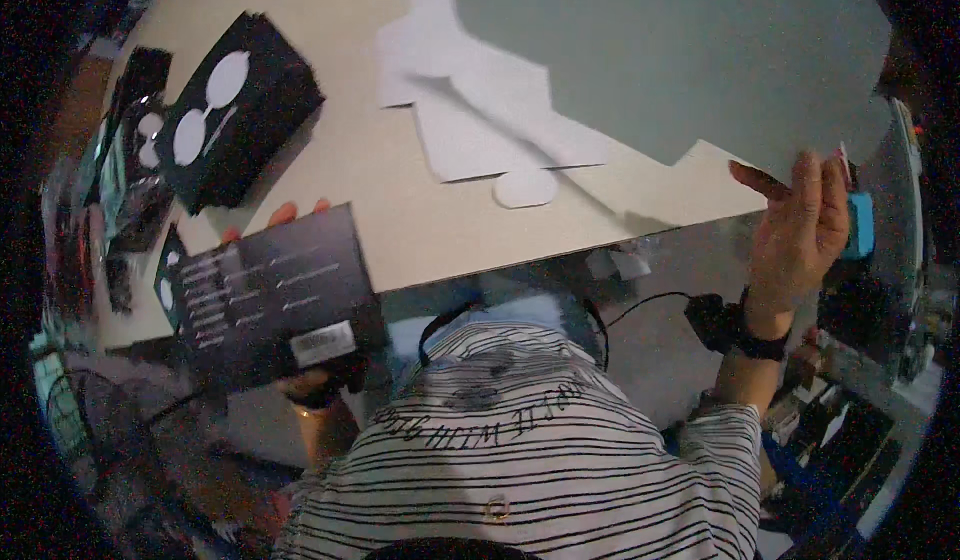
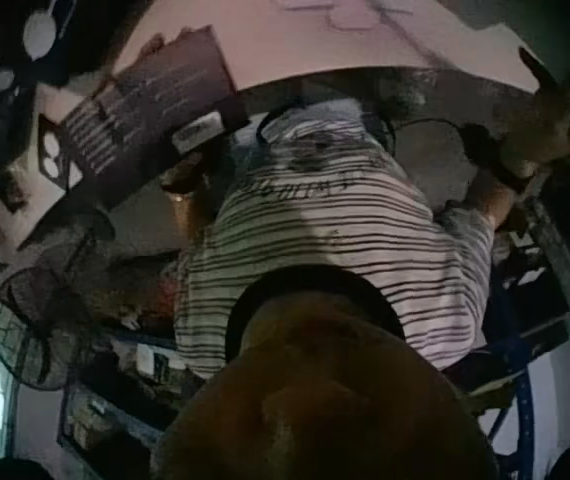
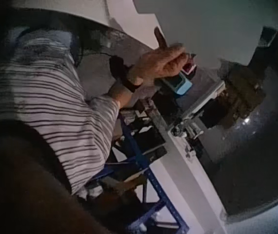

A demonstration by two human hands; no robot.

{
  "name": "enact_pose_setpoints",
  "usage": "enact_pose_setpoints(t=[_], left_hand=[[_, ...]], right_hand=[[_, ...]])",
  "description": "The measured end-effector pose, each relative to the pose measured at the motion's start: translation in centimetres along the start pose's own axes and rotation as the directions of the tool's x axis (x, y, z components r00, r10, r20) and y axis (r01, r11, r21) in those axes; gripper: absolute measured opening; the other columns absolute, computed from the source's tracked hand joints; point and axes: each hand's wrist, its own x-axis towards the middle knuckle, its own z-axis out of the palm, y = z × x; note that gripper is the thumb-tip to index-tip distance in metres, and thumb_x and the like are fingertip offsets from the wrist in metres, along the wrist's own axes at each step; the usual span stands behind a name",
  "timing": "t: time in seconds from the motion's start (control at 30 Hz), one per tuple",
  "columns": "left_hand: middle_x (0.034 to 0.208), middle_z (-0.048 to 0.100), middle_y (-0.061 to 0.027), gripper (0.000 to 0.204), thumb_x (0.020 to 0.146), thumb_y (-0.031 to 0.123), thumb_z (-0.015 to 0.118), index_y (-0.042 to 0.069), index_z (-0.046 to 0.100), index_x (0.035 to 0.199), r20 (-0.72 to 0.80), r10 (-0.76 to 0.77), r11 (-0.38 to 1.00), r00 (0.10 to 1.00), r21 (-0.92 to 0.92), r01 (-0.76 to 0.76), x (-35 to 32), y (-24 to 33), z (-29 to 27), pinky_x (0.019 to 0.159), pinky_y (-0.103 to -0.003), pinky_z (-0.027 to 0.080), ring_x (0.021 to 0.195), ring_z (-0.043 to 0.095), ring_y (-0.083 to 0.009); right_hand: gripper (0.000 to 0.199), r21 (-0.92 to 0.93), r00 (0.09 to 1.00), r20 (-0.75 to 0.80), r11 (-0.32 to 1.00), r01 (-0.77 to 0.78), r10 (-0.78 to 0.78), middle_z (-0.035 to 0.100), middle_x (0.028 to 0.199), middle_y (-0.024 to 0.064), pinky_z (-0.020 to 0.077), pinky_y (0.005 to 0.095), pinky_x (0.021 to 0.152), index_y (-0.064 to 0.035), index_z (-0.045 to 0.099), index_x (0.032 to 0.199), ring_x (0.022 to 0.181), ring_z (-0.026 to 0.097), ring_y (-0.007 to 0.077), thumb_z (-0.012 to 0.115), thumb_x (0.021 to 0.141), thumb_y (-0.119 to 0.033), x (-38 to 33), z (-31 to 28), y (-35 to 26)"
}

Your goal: Inspecting and wiping down cardboard packaging folders with a pink cloth on a work table.

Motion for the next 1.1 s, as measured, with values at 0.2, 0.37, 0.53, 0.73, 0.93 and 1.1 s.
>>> enact_pose_setpoints(t=[0.2, 0.37, 0.53, 0.73, 0.93, 1.1], left_hand=[[0.142, 0.029, -0.0301, 0.094, 0.075, 0.035, 0.075, 0.014, 0.017, 0.146, 0.240, 0.022, 1.000, 0.970, 0.017, -0.026, 0.4, -0.4, -1.0, 0.106, -0.058, 0.034, 0.134, 0.031, -0.0454], [0.143, 0.028, -0.0299, 0.101, 0.071, 0.033, 0.080, 0.014, 0.016, 0.146, 0.310, 0.037, 0.997, 0.950, 0.050, -0.056, 0.3, 0.2, -1.2, 0.107, -0.057, 0.034, 0.134, 0.031, -0.0446], [0.143, 0.027, -0.0297, 0.109, 0.066, 0.031, 0.085, 0.014, 0.014, 0.147, 0.331, 0.049, 0.992, 0.942, 0.094, -0.085, 0.0, 0.1, -2.0, 0.108, -0.056, 0.033, 0.134, 0.031, -0.0438], [0.143, 0.030, -0.0294, 0.070, 0.089, 0.047, 0.056, 0.016, 0.027, 0.144, 0.031, -0.256, 0.926, 0.966, -0.280, 0.254, 1.0, 1.3, -1.3, 0.106, -0.060, 0.032, 0.133, 0.032, -0.0458], [0.142, 0.032, -0.0307, 0.072, 0.090, 0.061, 0.044, 0.013, 0.032, 0.143, 0.156, 0.009, 1.000, 0.988, 0.000, -0.010, 0.0, 1.3, -1.6, 0.108, -0.061, 0.029, 0.135, 0.029, -0.0450], [0.146, 0.022, -0.0311, 0.118, 0.059, 0.036, 0.089, 0.016, 0.014, 0.148, 0.175, 0.126, 0.918, 0.976, 0.352, -0.182, -0.2, 1.2, -0.5, 0.109, -0.062, 0.026, 0.137, 0.021, -0.0490]], right_hand=[[0.025, -0.041, 0.993, -0.016, 0.992, 0.117, -0.118, 0.063, 0.111, 0.0131, 0.0579, 0.0435, 0.081, 0.0059, 0.056, 0.117, 0.089, 0.067, 0.0221, 0.050, 0.096, -0.007, -0.7, -3.4, 2.0], [0.025, -0.693, 0.994, -0.016, 0.717, 0.069, -0.111, 0.058, 0.124, 0.0168, 0.0501, 0.0365, 0.092, 0.0062, 0.057, 0.116, 0.101, 0.064, 0.0284, 0.050, 0.093, 0.000, -2.7, -4.3, 2.3], [0.025, -0.507, 0.768, 0.629, 0.686, 0.523, -0.121, 0.060, 0.120, 0.0244, 0.0482, 0.0358, 0.093, 0.0072, 0.062, 0.110, 0.108, 0.061, 0.0319, 0.055, 0.086, 0.006, -2.2, 6.7, -1.1], [0.029, -0.496, 0.682, 0.723, 0.603, 0.624, -0.112, 0.066, 0.108, 0.0158, 0.0549, 0.0357, 0.083, -0.0019, 0.069, 0.100, 0.099, 0.065, 0.0312, 0.067, 0.071, -0.002, -4.2, 7.6, -0.6], [0.034, -0.465, 0.736, 0.664, 0.698, 0.545, -0.133, 0.066, 0.100, 0.0102, 0.0560, 0.0349, 0.077, -0.0096, 0.071, 0.096, 0.090, 0.066, 0.0289, 0.077, 0.063, -0.010, -4.8, 8.6, -0.4], [0.034, -0.456, 0.754, 0.644, 0.726, 0.515, -0.130, 0.064, 0.091, 0.0073, 0.0561, 0.0371, 0.080, -0.0132, 0.072, 0.094, 0.085, 0.064, 0.0258, 0.081, 0.061, -0.016, -4.9, 8.2, 0.0]])
